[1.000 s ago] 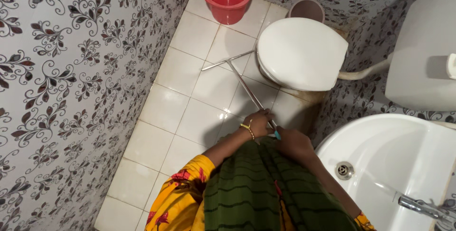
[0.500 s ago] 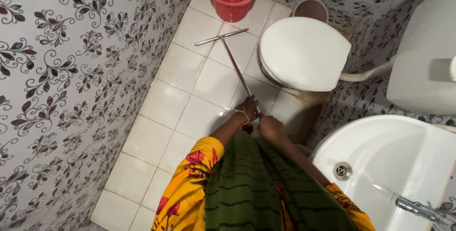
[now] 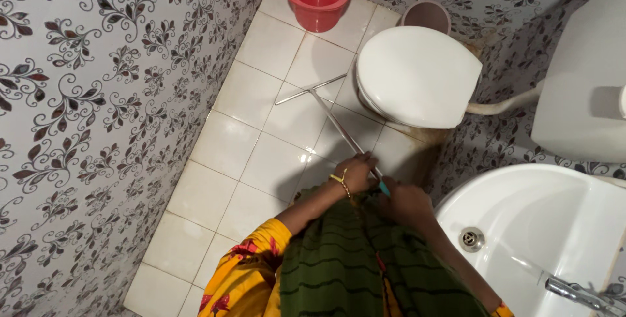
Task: The person uses a squeegee to push water across a tiled bathroom floor toward a drain, navigating around a toilet and a sink.
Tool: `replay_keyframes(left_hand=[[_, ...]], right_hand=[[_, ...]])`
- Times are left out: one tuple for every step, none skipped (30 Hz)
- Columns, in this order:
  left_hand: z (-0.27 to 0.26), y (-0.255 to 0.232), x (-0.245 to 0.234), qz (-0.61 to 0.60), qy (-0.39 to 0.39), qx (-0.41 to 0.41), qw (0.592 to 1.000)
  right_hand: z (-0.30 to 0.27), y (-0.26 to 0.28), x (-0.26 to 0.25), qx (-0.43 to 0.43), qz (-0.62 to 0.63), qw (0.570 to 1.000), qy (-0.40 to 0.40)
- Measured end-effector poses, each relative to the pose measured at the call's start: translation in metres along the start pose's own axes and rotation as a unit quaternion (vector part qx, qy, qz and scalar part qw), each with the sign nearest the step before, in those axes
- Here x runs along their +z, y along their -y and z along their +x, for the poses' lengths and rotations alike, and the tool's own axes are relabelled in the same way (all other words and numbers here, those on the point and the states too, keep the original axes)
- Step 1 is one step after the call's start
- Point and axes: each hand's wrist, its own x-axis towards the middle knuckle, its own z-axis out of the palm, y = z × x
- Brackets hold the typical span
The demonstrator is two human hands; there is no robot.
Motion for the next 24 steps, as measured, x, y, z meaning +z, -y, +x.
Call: replay_keyframes(left_hand=[[0.005,0.003,0.003,-0.001,-0.007,0.001,1.000],[0.012,0.010,0.006,-0.001,-0.016,0.001,1.000],[0.019,0.020,0.011,-0.001,-0.024,0.002,1.000],[0.028,0.033,0.018,-0.009,-0.022,-0.005,1.000],[0.041,0.048,0.024,-0.017,-0.019,-0.012,1.000],[0.054,0.065,0.030,-0.026,-0.017,-0.018,0.999],[0.068,0.082,0.036,-0.017,-0.027,-0.011,0.999],[0.078,0.100,0.042,-0.008,-0.036,-0.006,0.999],[0.087,0.114,0.048,0.000,-0.044,0.000,0.999],[0.097,0.127,0.050,0.008,-0.041,-0.002,0.999],[0.104,0.133,0.048,0.016,-0.037,-0.004,0.999],[0.108,0.136,0.047,0.024,-0.034,-0.005,0.999],[0.108,0.135,0.047,0.024,-0.022,-0.007,0.999],[0.105,0.133,0.046,0.025,-0.009,-0.010,1.000],[0.100,0.125,0.041,0.025,0.004,-0.013,1.000],[0.091,0.112,0.034,0.015,0.006,-0.006,1.000],[0.078,0.092,0.028,0.005,0.009,0.002,1.000],[0.062,0.072,0.020,-0.004,0.010,0.008,1.000],[0.049,0.050,0.010,-0.009,0.006,0.026,1.000],[0.036,0.028,0.001,-0.014,0.001,0.042,0.999],[0.025,0.008,-0.008,0.015,0.064,0.045,0.997],[0.017,-0.007,-0.015,0.044,0.125,0.048,0.990],[0.007,-0.015,-0.019,0.038,0.116,0.050,0.991],[-0.001,-0.019,-0.018,0.032,0.106,0.054,0.992]], right_hand=[[0.003,0.002,-0.002,-0.004,0.003,1.000,-0.013],[0.008,0.004,-0.003,-0.008,0.007,1.000,-0.028],[0.015,0.003,-0.003,-0.013,0.011,0.999,-0.042],[0.025,0.004,0.001,-0.024,0.005,0.998,-0.061],[0.040,0.006,0.007,-0.035,-0.001,0.996,-0.079],[0.054,0.006,0.012,-0.045,-0.007,0.994,-0.098],[0.068,0.007,0.019,-0.041,-0.017,0.994,-0.102],[0.080,0.009,0.028,-0.036,-0.027,0.994,-0.103],[0.094,0.011,0.034,-0.039,-0.028,0.994,-0.096],[0.108,0.012,0.039,-0.040,-0.029,0.995,-0.091],[0.117,0.013,0.043,-0.042,-0.029,0.995,-0.085],[0.121,0.012,0.045,-0.031,-0.021,0.997,-0.071],[0.122,0.013,0.045,-0.020,-0.013,0.998,-0.058],[0.121,0.015,0.045,-0.010,-0.004,0.999,-0.044],[0.113,0.013,0.042,-0.010,0.005,0.999,-0.042],[0.099,0.007,0.036,-0.010,0.015,0.999,-0.041],[0.084,0.003,0.028,-0.011,0.025,0.999,-0.040],[0.067,-0.001,0.020,0.015,-0.001,1.000,0.017],[0.050,-0.004,0.011,0.041,-0.028,0.996,0.074],[0.029,-0.008,0.003,0.038,-0.031,0.996,0.076],[0.011,-0.010,-0.004,0.036,-0.035,0.996,0.078],[-0.004,-0.010,-0.011,0.031,-0.028,0.996,0.073],[-0.017,-0.010,-0.018,0.027,-0.021,0.997,0.069],[-0.019,-0.006,-0.021,0.033,-0.022,0.998,0.056]])
